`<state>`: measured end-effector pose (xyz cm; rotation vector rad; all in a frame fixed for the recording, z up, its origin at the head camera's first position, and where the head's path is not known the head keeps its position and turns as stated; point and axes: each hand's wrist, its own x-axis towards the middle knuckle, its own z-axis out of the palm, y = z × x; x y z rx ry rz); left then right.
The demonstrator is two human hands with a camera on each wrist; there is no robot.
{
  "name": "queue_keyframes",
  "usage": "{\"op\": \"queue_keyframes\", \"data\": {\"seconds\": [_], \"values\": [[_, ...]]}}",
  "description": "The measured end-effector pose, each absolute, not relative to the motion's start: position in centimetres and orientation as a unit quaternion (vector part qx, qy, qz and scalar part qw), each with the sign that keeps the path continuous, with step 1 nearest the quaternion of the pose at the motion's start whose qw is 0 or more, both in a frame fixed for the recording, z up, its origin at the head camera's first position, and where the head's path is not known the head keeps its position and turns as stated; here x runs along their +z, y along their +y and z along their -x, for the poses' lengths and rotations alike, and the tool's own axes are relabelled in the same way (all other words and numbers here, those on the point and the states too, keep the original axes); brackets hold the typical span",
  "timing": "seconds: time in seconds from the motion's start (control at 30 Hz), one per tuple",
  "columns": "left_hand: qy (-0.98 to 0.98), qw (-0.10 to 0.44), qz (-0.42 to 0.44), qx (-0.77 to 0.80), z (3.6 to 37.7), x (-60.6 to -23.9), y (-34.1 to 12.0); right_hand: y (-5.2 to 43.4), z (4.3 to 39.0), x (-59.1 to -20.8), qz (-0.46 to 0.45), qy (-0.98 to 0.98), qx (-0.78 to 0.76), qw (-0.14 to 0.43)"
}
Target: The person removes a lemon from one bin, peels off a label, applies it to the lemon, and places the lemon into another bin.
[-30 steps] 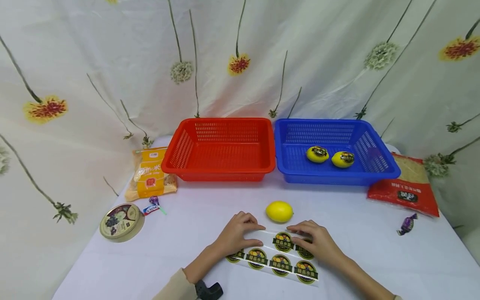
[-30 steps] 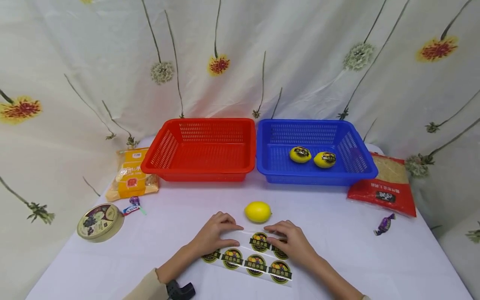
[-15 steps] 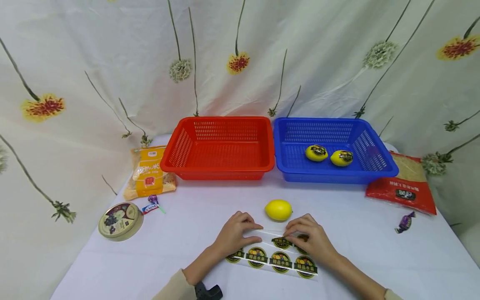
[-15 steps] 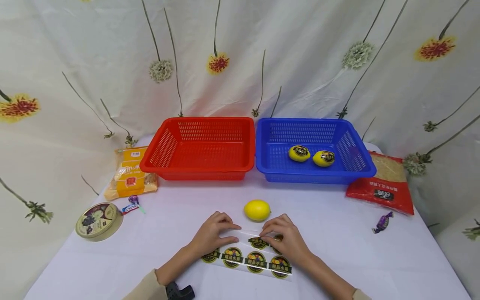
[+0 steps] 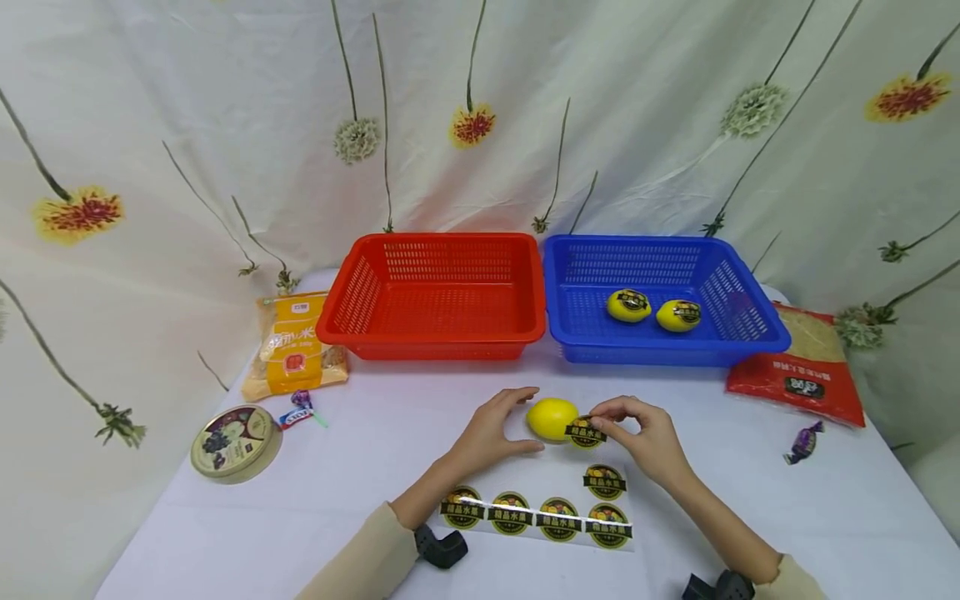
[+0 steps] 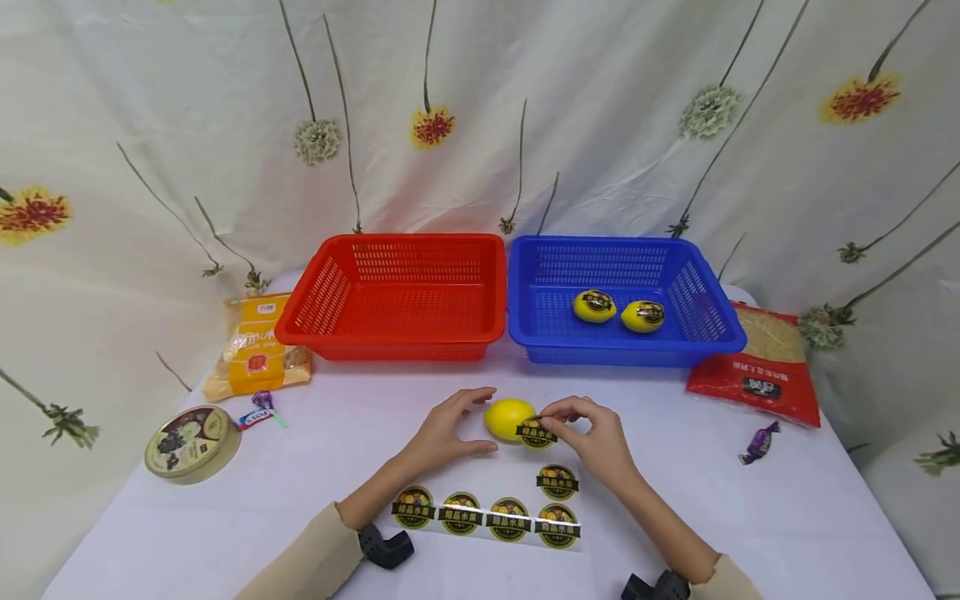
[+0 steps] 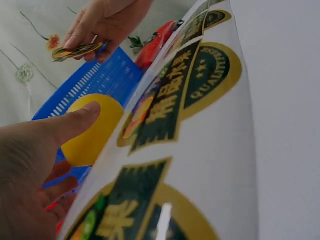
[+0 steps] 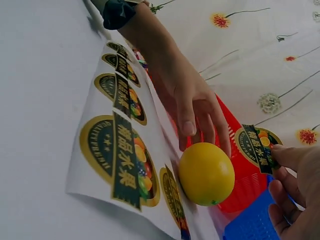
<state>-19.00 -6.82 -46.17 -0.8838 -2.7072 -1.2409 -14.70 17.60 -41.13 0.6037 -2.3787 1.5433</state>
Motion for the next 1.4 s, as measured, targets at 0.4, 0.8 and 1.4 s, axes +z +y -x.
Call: {"op": "queue_keyframes", "data": {"seconds": [0.4,0.8,1.4], "values": [[-0.836,0.008,0.306,-0.456,20.5,-48.0,-5.3,16.2,18.0,-44.0,-0.194,-0.828,0.518,0.088],[-0.827,0.017,0.314,-0.465,20.4,-48.3,-5.5,14.8,18.3,-46.2,-0.238,-0.819,0.455,0.257],[-0.823,0.008,0.306,-0.479,20.6,-48.2,-5.5,15.6,17.7,-46.9,-0.302,-0.809,0.439,0.248]]}}
